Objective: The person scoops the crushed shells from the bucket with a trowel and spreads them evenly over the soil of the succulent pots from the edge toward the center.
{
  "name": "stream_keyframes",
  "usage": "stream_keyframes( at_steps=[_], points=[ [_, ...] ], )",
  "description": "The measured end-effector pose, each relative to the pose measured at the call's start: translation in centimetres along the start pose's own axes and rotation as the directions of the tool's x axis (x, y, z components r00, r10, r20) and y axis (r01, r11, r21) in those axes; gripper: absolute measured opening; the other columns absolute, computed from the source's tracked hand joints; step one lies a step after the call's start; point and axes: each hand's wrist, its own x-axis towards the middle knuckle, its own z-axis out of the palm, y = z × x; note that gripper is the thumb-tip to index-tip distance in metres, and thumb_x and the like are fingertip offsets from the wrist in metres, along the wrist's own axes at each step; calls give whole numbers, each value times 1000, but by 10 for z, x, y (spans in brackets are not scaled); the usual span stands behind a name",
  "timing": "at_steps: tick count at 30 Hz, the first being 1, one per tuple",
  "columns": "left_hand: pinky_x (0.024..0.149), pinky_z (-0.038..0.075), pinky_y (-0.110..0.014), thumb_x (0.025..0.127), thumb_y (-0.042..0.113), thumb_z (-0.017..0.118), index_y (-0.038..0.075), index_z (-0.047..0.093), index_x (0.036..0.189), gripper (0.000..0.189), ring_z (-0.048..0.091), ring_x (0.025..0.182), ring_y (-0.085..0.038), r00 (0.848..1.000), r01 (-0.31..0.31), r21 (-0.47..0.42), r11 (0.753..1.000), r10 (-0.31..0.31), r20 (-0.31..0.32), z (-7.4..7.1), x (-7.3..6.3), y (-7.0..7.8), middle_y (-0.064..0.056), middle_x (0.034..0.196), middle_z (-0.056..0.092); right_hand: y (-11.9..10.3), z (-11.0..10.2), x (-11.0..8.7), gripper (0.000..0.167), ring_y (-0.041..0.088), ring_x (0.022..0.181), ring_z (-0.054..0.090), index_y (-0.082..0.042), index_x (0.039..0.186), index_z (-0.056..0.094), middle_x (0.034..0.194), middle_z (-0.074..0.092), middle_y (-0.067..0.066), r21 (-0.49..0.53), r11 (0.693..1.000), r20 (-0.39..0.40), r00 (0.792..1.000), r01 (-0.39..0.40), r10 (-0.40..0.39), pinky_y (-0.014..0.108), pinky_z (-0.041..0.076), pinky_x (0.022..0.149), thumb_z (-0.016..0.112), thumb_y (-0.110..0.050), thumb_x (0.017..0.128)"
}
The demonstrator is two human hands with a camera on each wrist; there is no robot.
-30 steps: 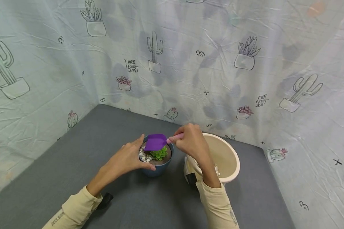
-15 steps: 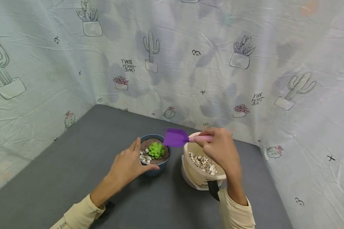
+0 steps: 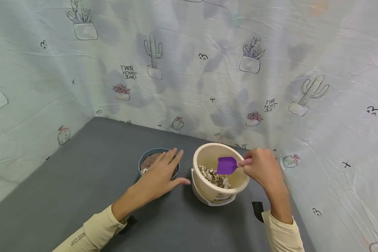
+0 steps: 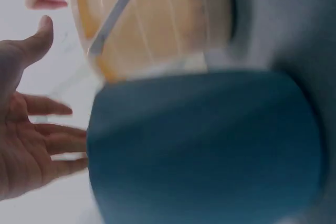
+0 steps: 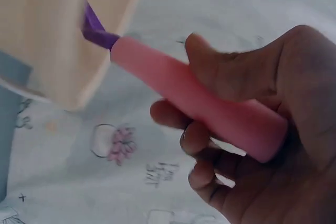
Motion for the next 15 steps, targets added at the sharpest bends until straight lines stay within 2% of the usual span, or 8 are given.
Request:
stream_keyframes(
  at_steps=[3, 6, 8, 12, 15],
  points=[
    [131, 30, -51, 96, 63, 64, 5, 42, 160, 89, 40, 156, -35, 995, -86, -35, 996, 88, 54, 8, 16, 13, -24, 165, 41, 0, 16, 7, 7, 18, 60, 60, -8, 73, 80, 70, 75, 6, -106, 994, 9, 1000, -1, 2, 34, 46, 51, 82, -13, 78],
    [131, 30, -48, 98, 62, 61, 4, 49, 156, 82, 40, 156, -34, 989, -112, -39, 993, 116, 95, 16, 25, 23, -23, 164, 42, -3, 32, 10, 11, 21, 57, 55, -9, 65, 73, 64, 67, 5, -186, 982, -1, 1000, 30, -31, 38, 46, 49, 79, -7, 74],
    [131, 31, -47, 99, 61, 61, 4, 53, 153, 79, 42, 154, -35, 988, -116, -34, 993, 119, 99, 20, 27, 27, -23, 163, 44, -5, 41, 12, 17, 21, 56, 51, -10, 58, 66, 61, 60, 3, -223, 973, -14, 997, 65, -70, 38, 44, 49, 76, -4, 71],
    [128, 36, -49, 99, 58, 65, 6, 55, 152, 75, 45, 152, -37, 992, -91, -66, 994, 97, 83, 22, 28, 27, -23, 163, 45, -7, 56, 17, 31, 19, 56, 43, -13, 52, 54, 59, 50, 1, -223, 965, 8, 990, 136, -138, 34, 37, 50, 74, 1, 71],
    [127, 38, -50, 99, 57, 66, 7, 55, 152, 74, 45, 152, -37, 993, -82, -103, 991, 91, 77, 23, 29, 25, -22, 164, 44, -6, 61, 19, 29, 15, 56, 41, -13, 55, 58, 60, 50, -3, -168, 974, 45, 988, 151, -145, 30, 34, 50, 78, -1, 74]
  ],
)
